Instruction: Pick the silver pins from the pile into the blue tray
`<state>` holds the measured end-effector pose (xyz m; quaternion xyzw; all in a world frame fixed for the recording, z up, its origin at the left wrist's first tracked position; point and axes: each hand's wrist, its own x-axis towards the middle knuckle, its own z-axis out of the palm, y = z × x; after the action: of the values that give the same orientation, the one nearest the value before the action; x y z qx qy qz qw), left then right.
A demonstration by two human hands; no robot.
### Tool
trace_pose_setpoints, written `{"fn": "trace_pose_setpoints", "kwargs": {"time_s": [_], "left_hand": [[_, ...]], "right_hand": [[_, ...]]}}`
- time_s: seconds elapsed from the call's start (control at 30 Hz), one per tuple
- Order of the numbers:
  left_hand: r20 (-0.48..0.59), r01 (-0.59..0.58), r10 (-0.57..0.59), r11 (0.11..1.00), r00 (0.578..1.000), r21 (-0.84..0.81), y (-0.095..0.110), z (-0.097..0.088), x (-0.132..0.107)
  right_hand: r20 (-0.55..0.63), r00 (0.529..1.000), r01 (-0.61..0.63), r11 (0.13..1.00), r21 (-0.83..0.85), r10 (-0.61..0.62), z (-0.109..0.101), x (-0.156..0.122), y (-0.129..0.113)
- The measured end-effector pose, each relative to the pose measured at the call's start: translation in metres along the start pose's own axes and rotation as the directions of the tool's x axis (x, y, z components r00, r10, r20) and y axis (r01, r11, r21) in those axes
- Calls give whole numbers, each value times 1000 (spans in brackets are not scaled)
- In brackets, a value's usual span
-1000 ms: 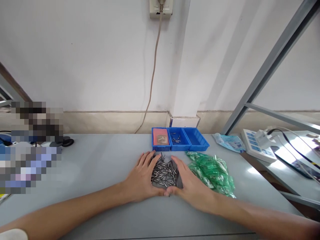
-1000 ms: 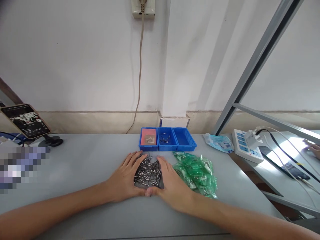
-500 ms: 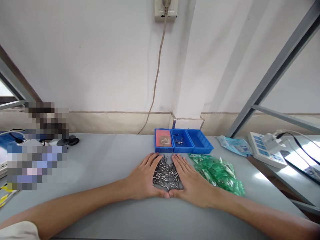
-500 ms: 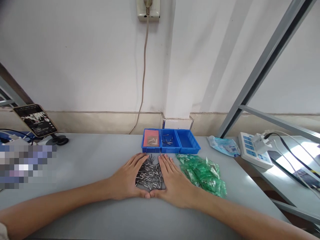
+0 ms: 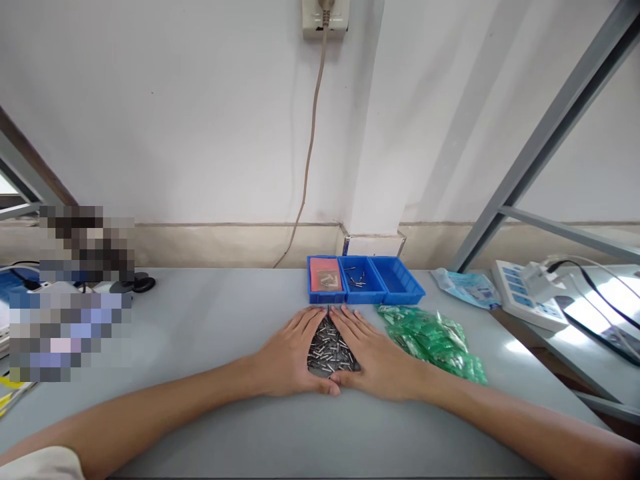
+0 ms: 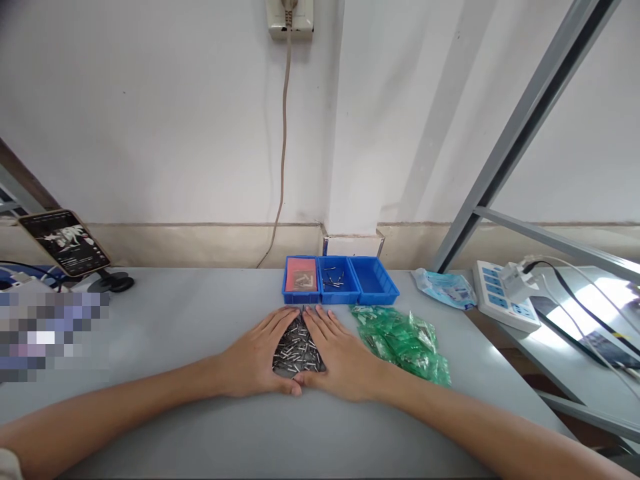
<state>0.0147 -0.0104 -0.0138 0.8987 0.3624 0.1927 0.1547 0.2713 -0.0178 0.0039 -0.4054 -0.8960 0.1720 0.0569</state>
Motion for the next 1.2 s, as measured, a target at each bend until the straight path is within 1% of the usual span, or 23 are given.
{"fn": "trace_pose_setpoints", "kwargs": {"time_s": [0.2, 0.3, 0.4, 0.53, 0.6, 0.67, 0.73, 0.8, 0.9, 0.97, 1.1, 1.2], "left_hand": [[25, 12, -11, 1000, 1000, -27, 1, 0, 0], [10, 39, -39, 999, 999, -28, 1, 1, 1], [-13, 51, -51, 999, 999, -19, 2, 2, 1], [-37, 33, -33, 999, 999, -14, 2, 3, 1], [-59, 33, -34, 999, 998, -16, 1, 3, 1], [-61, 44, -44, 999, 997, -5, 1, 4, 0], [-65, 59, -58, 998, 996, 17, 1, 4, 0], [-86, 49, -46, 998, 995, 32, 1, 4, 0], [-123, 4, -1, 1000, 992, 17, 2, 3, 0], [-132, -10, 9, 1000, 991, -12, 2, 2, 0], [-91, -23, 18, 998, 996, -59, 1, -1, -1], [-79, -21, 18, 999, 997, -38, -1, 0, -2]], "right_hand": [[-14, 997, 72, 997, -1, -72, 2, 0, 4], [-22, 995, 98, 995, 19, -98, 0, 0, 3], [-38, 994, 100, 994, 46, -99, -1, -1, 3], [-66, 994, 89, 993, 82, -84, -1, -1, 3], [-102, 992, 90, 991, 99, -80, 0, -1, 2], [-167, 983, 89, 991, 98, -72, 0, 0, 1], [-227, 972, 81, 994, 69, -63, 0, 0, -1], [-260, 964, 72, 997, 29, -62, 0, 0, -2], [-272, 960, 74, 997, -5, -73, -1, 0, -3], [-269, 960, 84, 996, -6, -82, -1, 0, -3], [-258, 962, 89, 996, 4, -85, -3, -1, -3], [-245, 966, 90, 996, 6, -86, -5, -2, -4]]}}
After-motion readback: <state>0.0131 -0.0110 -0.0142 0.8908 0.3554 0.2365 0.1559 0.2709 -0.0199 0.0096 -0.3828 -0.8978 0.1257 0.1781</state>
